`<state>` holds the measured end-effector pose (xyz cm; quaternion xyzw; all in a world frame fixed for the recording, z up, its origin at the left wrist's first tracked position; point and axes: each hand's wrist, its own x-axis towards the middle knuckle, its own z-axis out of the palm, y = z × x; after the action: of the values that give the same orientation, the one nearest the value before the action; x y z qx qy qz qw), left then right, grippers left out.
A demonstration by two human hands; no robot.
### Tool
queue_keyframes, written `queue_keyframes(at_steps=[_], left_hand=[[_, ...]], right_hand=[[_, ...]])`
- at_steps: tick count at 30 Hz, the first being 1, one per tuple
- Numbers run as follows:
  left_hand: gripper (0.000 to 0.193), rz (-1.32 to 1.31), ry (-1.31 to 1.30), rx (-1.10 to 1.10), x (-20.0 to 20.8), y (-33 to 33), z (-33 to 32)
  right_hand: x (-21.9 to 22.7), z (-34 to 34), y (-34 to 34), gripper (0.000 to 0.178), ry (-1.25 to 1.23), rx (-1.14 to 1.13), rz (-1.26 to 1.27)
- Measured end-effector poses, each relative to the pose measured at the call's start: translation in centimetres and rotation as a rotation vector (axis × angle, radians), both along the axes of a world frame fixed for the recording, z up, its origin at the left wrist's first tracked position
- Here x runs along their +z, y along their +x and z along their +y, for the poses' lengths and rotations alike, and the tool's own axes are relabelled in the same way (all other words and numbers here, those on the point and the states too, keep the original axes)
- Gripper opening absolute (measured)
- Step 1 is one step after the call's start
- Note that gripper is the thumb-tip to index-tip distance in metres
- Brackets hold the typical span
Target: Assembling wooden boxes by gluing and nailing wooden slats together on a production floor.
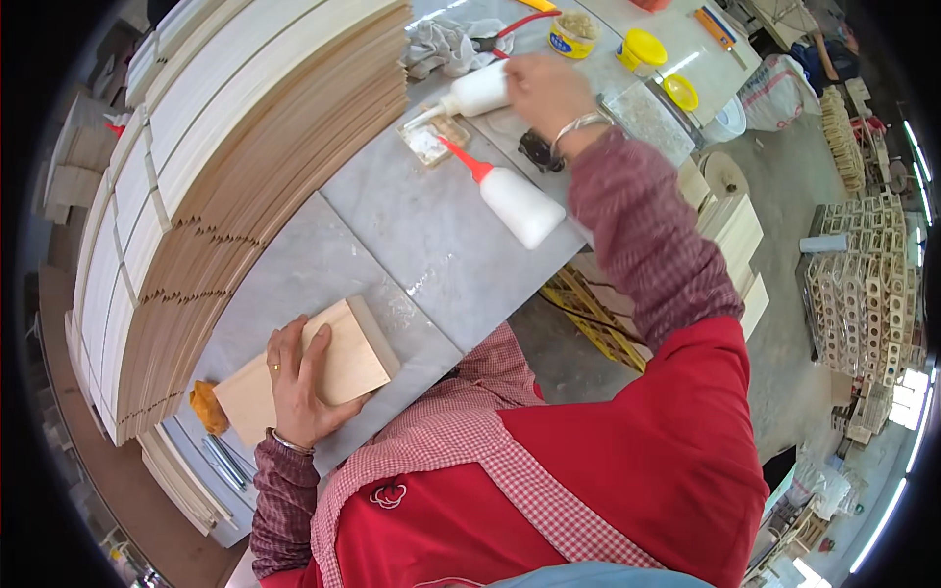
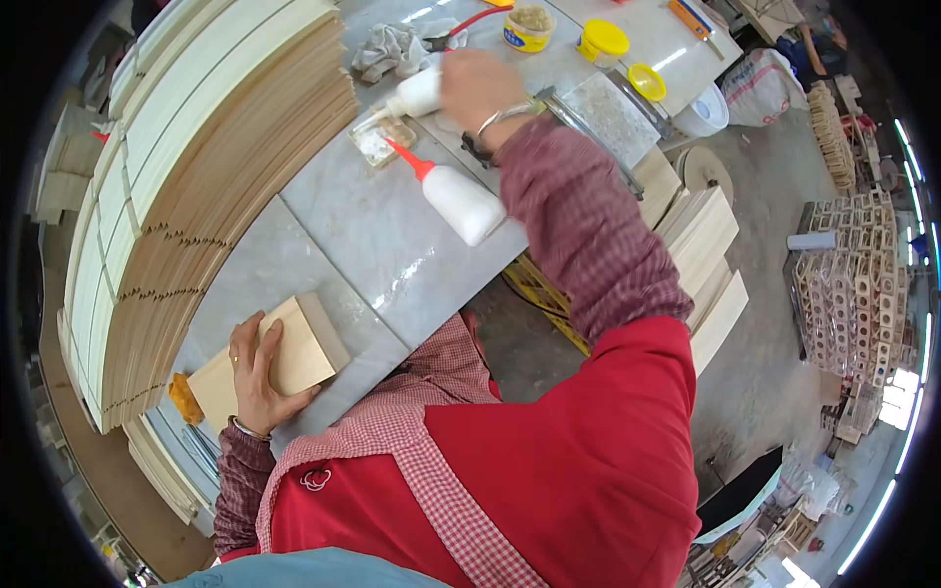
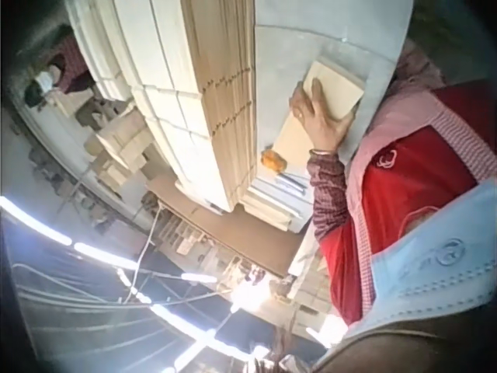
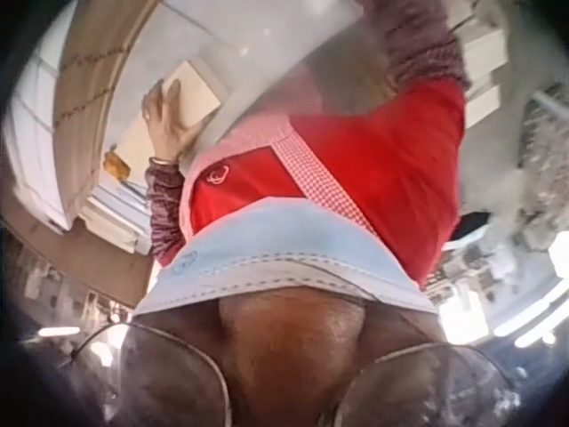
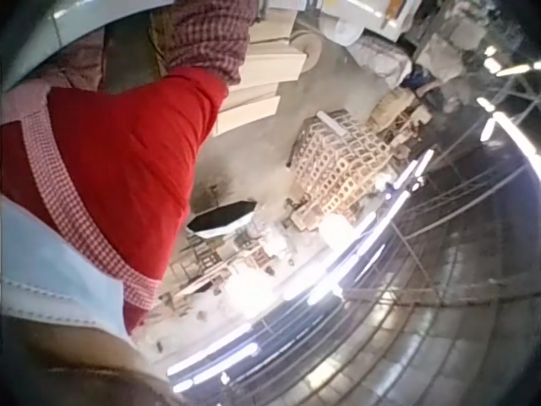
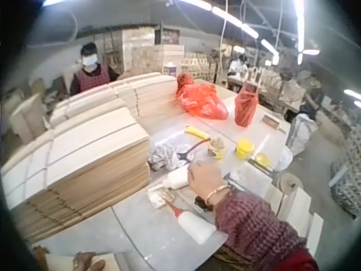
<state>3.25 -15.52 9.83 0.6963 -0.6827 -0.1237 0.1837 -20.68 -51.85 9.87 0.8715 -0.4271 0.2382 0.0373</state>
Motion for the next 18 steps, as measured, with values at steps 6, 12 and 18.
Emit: queue_keyframes(at_steps=[6, 12, 18], left_hand=[[0.087, 0.019, 0.02, -0.038, 0.1, 0.1, -0.1], [0.084, 0.025, 0.005, -0.036, -0.3, 0.9, 0.1], [0.084, -0.056, 0.087, 0.026, 0.1, 0.3, -1.0]], right_hand=[[-4.2, -12.9, 0.1, 0.026, 0.287, -0.233, 0.234], [1.2, -9.1, 5.8, 0.063, 0.321, -0.383, 0.786], [-3.9, -15.8, 4.4, 0.043, 0.472, -0.012, 0.495]])
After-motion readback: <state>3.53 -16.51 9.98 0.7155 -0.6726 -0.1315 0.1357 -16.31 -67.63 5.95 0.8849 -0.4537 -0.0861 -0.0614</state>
